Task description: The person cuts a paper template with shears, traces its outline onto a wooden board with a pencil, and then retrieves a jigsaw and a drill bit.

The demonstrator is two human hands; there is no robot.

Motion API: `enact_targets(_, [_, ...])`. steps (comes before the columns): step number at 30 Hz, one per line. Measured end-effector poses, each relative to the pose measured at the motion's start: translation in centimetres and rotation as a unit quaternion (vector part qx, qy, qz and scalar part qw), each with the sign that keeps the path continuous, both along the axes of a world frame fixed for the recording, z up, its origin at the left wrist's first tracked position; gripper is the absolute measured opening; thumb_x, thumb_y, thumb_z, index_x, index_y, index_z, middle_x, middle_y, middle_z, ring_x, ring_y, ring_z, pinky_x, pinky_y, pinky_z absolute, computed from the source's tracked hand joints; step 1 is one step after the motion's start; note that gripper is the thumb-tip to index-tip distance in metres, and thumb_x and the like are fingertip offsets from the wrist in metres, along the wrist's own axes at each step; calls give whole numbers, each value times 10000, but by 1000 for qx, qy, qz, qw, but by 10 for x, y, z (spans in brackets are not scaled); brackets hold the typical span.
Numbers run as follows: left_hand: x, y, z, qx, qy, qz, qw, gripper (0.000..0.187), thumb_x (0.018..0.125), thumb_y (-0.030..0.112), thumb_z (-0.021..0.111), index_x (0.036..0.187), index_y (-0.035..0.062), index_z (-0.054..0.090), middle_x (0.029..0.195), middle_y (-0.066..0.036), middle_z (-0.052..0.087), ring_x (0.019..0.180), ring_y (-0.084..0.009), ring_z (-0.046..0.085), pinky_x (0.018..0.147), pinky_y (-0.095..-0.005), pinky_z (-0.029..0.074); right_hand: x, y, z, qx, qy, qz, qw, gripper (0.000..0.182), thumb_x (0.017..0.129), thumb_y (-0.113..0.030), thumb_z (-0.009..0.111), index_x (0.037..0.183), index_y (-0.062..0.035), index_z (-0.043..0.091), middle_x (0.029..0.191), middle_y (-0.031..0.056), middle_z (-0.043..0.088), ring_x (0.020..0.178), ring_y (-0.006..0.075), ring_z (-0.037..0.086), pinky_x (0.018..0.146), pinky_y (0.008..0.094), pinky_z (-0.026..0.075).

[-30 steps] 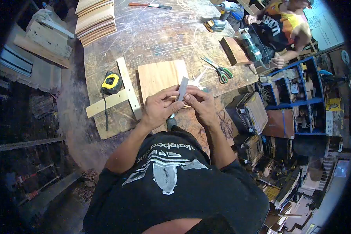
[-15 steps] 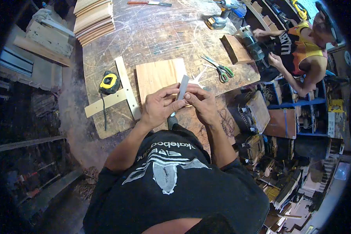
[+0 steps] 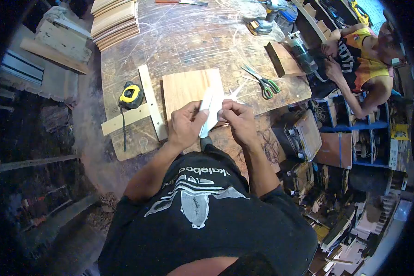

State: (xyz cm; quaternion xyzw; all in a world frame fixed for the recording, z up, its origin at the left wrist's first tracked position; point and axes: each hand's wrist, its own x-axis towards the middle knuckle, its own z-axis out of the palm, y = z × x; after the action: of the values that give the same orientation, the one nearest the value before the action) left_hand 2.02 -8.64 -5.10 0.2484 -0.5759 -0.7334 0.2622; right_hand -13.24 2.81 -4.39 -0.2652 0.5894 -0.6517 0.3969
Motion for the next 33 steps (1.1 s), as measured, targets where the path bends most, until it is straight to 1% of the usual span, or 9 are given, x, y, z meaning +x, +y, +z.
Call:
enact_targets(4, [1,-11,-7,-66,-74,107,989,271,995,204,674,1024,-60,729,764,-27,712,662,-56,602,610,-258,486,-11,-3,-12,16,-49,14,999,53,938,-12,597,948,3,647,809,31,626,719,84,568,653,233,474])
enact_targets(8, [12,-30,2,2,-88,175,981,254,1000,176,668,1000,-71,726,794,-41,721,694,-67,624,630,-262,504,-35,-8,-20,34,-78,-13,996,153,911,-109,671,943,38,697,830,29,684,758,83,615,684,234,493])
enact_targets(18, [23,-68,-56,-250,-353,176,884,320,906,313,745,927,-5,755,788,-166,749,728,-272,740,696,-388,560,-83,-38,-73,174,236,7,956,178,958,-120,686,1050,33,694,789,55,711,670,106,651,608,278,518])
enact_targets(20, [23,-67,-56,-248,-361,181,880,309,898,310,739,916,2,754,810,-172,754,760,-310,748,712,-405,564,-79,-35,-72,172,323,-16,931,272,895,-163,699,1096,20,715,772,135,743,677,221,726,644,353,572])
enact_targets(21, [24,-68,-56,-260,-363,186,875,304,899,308,739,909,4,753,811,-169,754,764,-307,748,717,-403,565,-75,-36,-71,201,331,-16,922,238,915,-153,732,1078,18,709,767,99,726,671,146,677,619,300,535])
enact_targets(25, [29,-77,-61,-274,-371,187,867,292,881,302,771,902,11,753,826,-166,757,776,-299,746,732,-403,566,-64,-33,-77,159,435,-28,886,255,863,-204,790,1056,-43,750,772,103,733,704,183,709,681,329,565])
enact_targets(29, [36,-84,-65,-260,-382,178,869,306,860,310,806,917,13,762,830,-154,765,760,-275,749,723,-377,571,-62,-35,-86,159,431,-45,887,293,853,-207,800,1089,-41,743,799,110,742,713,193,716,690,340,567])
enact_targets(31, [39,-84,-66,-251,-386,170,871,317,856,319,812,922,12,764,835,-151,768,756,-264,751,722,-369,573,-60,-35,-75,164,387,-53,906,344,839,-232,761,1113,-26,727,893,190,741,833,336,737,790,419,574])
enact_targets(33, [42,-90,-70,-208,-380,153,888,341,839,338,830,922,12,773,830,-144,771,745,-246,751,718,-359,574,-60,-35,-70,175,387,-48,904,358,837,-226,766,1129,-24,720,900,189,743,840,333,740,789,416,574])
